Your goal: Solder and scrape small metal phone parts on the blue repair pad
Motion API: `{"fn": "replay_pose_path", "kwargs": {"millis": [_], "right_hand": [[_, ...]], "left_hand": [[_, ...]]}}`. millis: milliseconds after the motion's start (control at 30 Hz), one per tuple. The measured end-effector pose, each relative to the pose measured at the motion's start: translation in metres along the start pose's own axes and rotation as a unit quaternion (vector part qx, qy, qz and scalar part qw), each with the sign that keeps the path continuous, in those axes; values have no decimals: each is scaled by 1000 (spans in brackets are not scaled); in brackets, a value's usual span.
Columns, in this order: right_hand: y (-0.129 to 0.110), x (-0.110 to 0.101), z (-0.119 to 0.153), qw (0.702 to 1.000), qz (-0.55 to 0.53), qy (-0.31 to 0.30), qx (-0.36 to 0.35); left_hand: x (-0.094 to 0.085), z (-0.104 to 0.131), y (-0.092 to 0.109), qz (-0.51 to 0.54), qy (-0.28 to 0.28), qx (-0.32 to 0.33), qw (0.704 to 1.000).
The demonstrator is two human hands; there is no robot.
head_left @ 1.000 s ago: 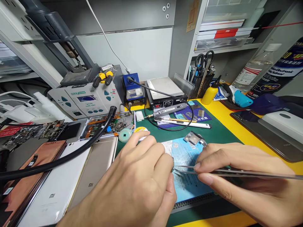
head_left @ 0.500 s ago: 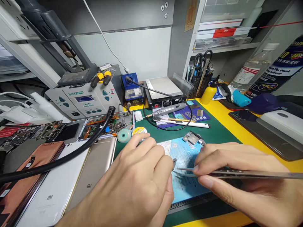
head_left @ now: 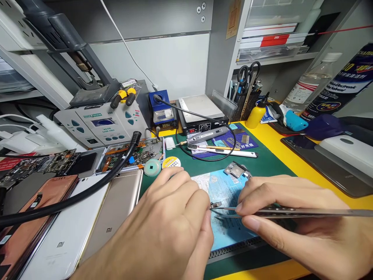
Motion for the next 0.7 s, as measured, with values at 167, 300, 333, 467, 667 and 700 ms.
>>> {"fn": "replay_pose_path", "kwargs": {"millis": [167,300,333,467,667,700], "right_hand": [[2,0,4,1000,-9,-2,-10],[3,-1,5,1000,-11,15,-6],[3,-1,5,1000,-9,19,-6],[5,-1,4,1000,2,27,1],[5,0,2,1000,-12,15,9],[6,0,1,1000,-13,13,12]], "left_hand": [[-1,0,-3,8,0,-24,1000],[-3,0,-5,26,4,-67,997],[-3,0,-6,32,4,-76,997],[-3,1,-9,40,4,-94,995],[-4,1,-9,36,18,-74,996],[-4,1,-9,35,20,-70,997]]}}
Point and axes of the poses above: each hand's wrist, its own z-axis away from the middle knuckle, its own x-axis out of the palm, y = z × x, the point moved 6 cm from there along -z, towards the middle knuckle, and after that the axes turned 12 degrees about y, right-handed, at the moved point
